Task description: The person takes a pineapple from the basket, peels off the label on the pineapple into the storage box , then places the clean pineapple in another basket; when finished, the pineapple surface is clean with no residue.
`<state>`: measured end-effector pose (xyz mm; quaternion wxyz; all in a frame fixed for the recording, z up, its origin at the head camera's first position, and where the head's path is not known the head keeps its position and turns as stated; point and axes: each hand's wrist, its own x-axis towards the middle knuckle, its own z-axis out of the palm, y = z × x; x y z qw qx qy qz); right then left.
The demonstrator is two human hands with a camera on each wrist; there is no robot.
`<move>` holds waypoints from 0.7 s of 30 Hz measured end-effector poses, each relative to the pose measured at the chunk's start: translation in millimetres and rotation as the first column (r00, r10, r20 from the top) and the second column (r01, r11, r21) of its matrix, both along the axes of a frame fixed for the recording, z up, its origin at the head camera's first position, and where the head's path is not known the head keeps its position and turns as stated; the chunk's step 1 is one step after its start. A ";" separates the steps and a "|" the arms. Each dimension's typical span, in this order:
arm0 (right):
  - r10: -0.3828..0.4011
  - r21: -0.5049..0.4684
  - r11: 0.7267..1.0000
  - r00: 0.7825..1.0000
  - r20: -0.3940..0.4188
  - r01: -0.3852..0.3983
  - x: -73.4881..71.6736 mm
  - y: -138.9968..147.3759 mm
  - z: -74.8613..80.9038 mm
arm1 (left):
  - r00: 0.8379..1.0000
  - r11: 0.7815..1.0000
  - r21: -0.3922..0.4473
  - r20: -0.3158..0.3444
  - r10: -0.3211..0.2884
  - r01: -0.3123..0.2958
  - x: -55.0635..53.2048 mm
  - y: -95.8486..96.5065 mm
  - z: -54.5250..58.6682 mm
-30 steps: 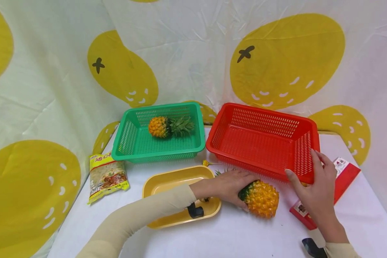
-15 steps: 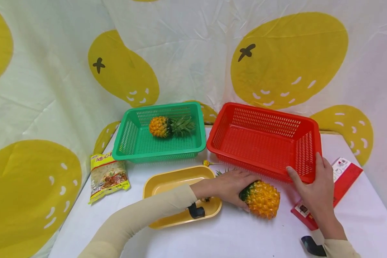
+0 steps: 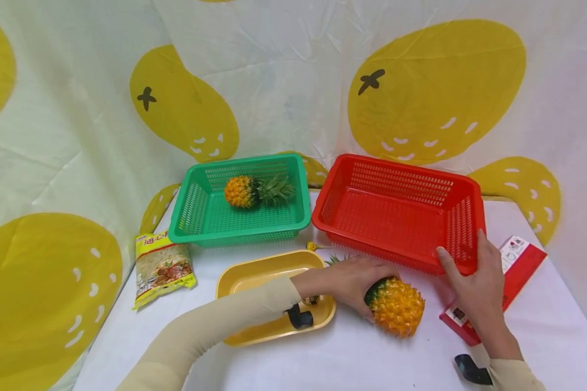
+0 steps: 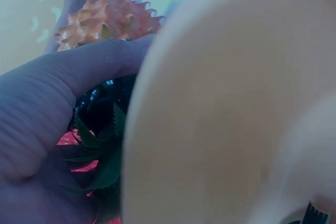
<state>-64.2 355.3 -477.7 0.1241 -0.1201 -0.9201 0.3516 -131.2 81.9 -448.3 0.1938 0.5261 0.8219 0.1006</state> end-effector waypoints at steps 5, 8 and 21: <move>0.012 0.007 1.000 1.000 -0.007 -0.012 -1.6 2.4 -1.4 | 1.000 1.000 -0.004 -0.004 -0.020 0.020 4.4 3.5 7.5; 0.013 0.007 1.000 1.000 -0.007 -0.013 -0.6 3.5 -1.7 | 0.999 0.999 0.018 -0.004 -0.037 0.037 8.9 4.7 14.8; 0.031 0.026 0.999 0.999 -0.008 -0.031 -0.7 3.8 -0.8 | 0.998 0.991 0.126 0.042 -0.055 0.050 13.6 -13.1 65.9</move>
